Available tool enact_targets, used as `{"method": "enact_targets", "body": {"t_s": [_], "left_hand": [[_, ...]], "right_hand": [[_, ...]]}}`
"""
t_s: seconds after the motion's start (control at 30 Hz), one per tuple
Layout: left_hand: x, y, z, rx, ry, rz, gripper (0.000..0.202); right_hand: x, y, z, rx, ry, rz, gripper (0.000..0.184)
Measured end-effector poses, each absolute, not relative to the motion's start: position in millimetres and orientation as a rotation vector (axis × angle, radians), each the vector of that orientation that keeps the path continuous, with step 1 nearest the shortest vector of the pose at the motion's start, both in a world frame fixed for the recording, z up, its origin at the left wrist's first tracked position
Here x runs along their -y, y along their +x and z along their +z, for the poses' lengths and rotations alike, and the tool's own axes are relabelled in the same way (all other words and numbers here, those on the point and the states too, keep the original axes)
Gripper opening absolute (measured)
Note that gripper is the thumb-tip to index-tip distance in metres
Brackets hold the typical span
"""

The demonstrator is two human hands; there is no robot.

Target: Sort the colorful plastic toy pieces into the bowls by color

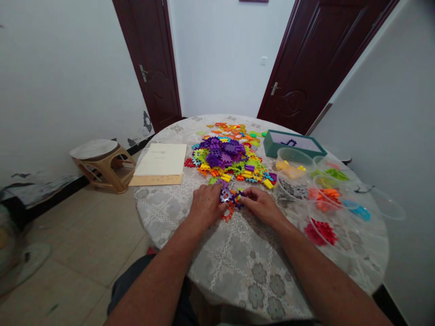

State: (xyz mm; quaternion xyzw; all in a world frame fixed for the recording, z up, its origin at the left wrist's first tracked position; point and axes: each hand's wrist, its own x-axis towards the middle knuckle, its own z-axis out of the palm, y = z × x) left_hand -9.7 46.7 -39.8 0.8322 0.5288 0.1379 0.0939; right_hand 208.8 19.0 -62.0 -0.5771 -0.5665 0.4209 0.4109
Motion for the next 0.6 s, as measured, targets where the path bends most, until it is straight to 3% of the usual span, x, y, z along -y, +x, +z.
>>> {"method": "enact_targets", "body": {"t_s": [0.13, 0.4, 0.6], "left_hand": [[-44, -16, -39, -1.419, 2.459, 0.601, 0.064], [-27, -18, -39, -1.095, 2.640, 0.698, 0.072], [-69, -39, -39, -1.408, 2.601, 0.829, 0.045]], "right_hand": [[-18, 208, -64, 1.249, -1.342, 1.233, 0.032], [-12, 204, -64, 1.280, -1.292, 1.391, 0.035], [-14, 208, -56, 1.286, -1.395, 1.274, 0.030]]}}
